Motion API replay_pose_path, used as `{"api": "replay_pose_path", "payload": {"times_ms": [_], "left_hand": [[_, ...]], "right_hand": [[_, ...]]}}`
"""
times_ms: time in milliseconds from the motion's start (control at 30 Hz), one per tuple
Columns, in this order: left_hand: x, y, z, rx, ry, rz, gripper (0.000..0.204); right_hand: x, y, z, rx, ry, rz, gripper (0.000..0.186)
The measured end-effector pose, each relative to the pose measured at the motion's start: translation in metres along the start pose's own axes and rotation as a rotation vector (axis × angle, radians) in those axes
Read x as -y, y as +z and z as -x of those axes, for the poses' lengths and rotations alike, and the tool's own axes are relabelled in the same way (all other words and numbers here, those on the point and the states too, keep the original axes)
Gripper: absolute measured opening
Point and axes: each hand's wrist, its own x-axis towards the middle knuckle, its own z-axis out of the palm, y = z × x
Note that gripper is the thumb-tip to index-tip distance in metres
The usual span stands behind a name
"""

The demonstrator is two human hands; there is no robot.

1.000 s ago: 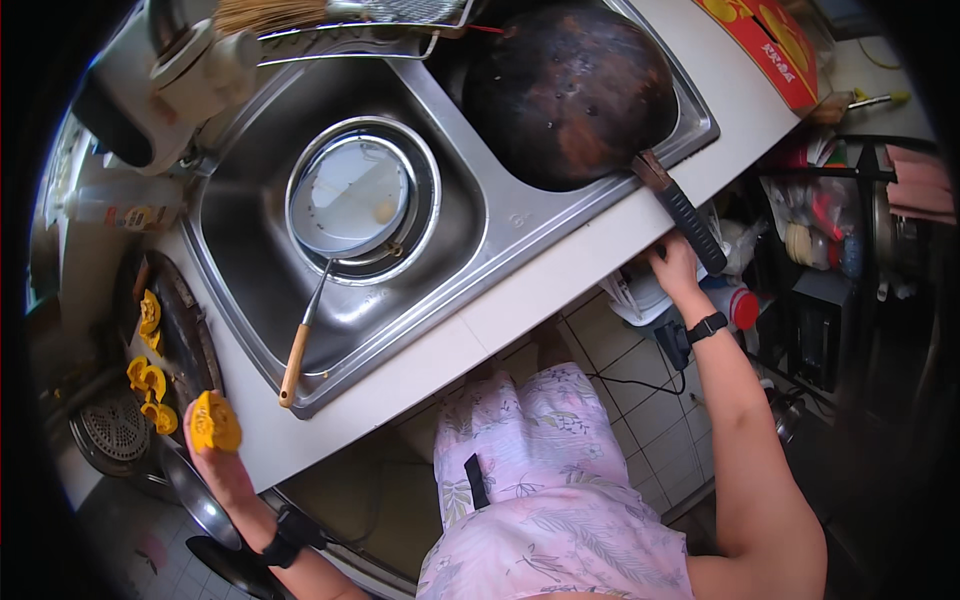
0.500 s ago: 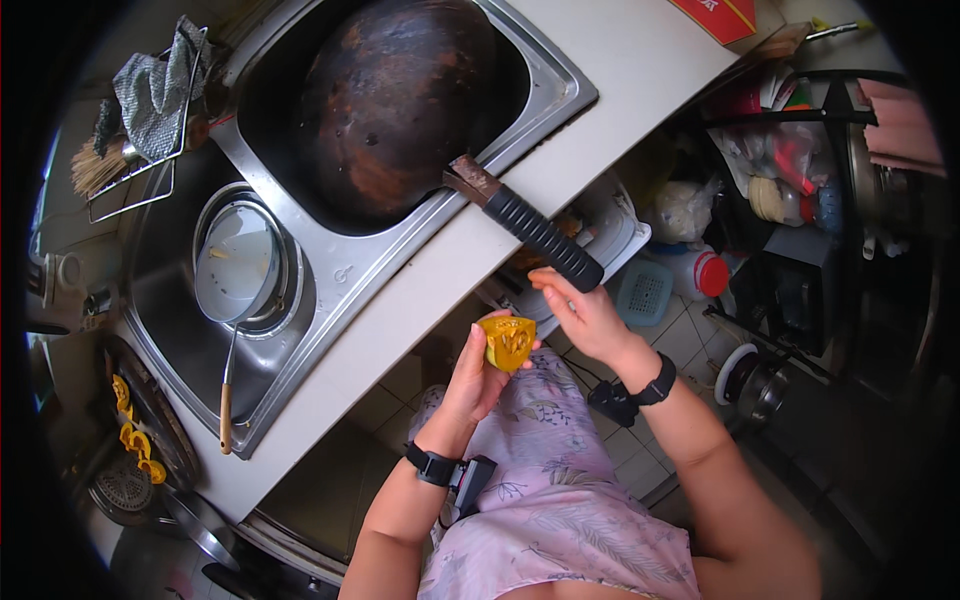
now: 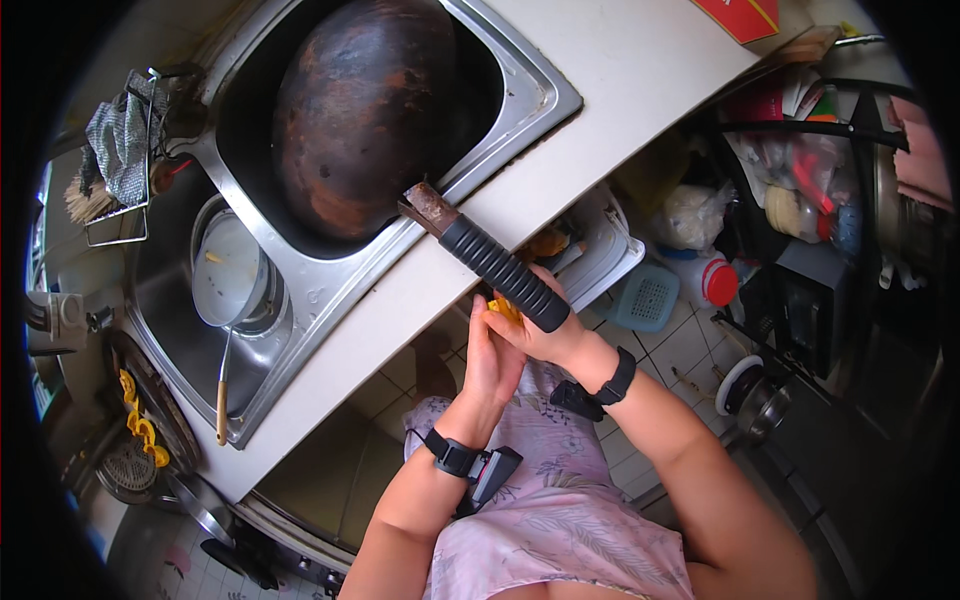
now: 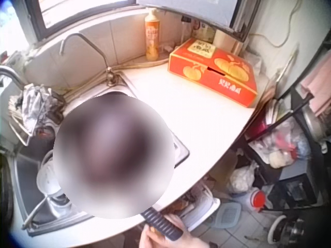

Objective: The person cuts a fruit into several pieces using a cleaver on a wooden cutting board and places the cut pieces into a small plastic container.

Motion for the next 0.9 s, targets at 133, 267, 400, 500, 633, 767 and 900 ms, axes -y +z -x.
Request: {"api": "replay_pose_path", "payload": {"times_ms": [133,267,400,500,633,767,900], "left_hand": [[0.000,-0.001,-0.009,0.059,0.003,0.103,0.036],[-0.003,-0.008,-0.013,0.076,-0.032,0.167,0.036],[0.002,0.000,-0.015,-0.098,-0.020,0.240,0.041],[0.014,-0.007,-0.021,-0.193,0.097,0.206,0.041],[0.020,-0.012,-0.027,-0.152,0.112,0.172,0.040],[0.015,-0.003,-0.027,-0.191,0.028,0.184,0.036],[0.012,-0.005,-0.027,-0.192,-0.020,0.172,0.037]], "right_hand": [[-0.009,0.000,-0.011,0.072,0.071,-0.103,0.018],[-0.007,0.001,-0.019,0.113,0.071,-0.133,0.017],[0.000,0.000,-0.023,0.107,0.039,-0.200,0.023],[0.002,0.003,-0.022,0.064,-0.031,-0.089,0.024],[-0.009,0.002,-0.016,0.175,0.060,-0.055,0.019],[-0.024,0.006,-0.008,0.171,0.087,-0.049,0.010],[-0.021,0.005,-0.007,0.197,0.203,-0.117,0.010]]}}
